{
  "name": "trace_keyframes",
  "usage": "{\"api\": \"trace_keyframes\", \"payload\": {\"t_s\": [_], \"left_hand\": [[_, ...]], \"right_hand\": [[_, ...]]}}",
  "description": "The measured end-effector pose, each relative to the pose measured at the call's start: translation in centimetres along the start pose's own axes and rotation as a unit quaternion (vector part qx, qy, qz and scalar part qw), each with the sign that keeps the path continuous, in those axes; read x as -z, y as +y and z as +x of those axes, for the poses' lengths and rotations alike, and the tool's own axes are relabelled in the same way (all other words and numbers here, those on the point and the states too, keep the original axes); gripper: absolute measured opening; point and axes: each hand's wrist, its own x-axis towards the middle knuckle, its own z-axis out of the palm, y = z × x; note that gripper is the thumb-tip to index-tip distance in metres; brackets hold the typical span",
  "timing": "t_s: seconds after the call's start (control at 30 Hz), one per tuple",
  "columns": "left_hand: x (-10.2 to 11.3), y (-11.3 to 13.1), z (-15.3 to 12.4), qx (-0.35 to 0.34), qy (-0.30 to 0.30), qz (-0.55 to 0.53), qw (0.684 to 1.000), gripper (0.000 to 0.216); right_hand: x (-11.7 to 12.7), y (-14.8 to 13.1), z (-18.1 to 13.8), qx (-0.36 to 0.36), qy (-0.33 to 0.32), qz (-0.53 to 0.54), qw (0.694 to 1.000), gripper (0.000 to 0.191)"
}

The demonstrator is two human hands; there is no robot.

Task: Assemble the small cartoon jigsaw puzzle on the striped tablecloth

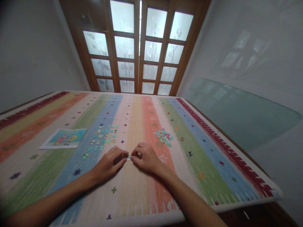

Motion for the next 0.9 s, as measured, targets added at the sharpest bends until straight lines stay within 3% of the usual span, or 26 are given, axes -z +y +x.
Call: {"api": "trace_keyframes", "payload": {"t_s": [0.9], "left_hand": [[0.07, -0.01, -0.06, -0.047, -0.003, 0.029, 0.998, 0.017]], "right_hand": [[0.37, -0.13, -0.08, 0.021, 0.003, -0.009, 1.0, 0.01]]}}
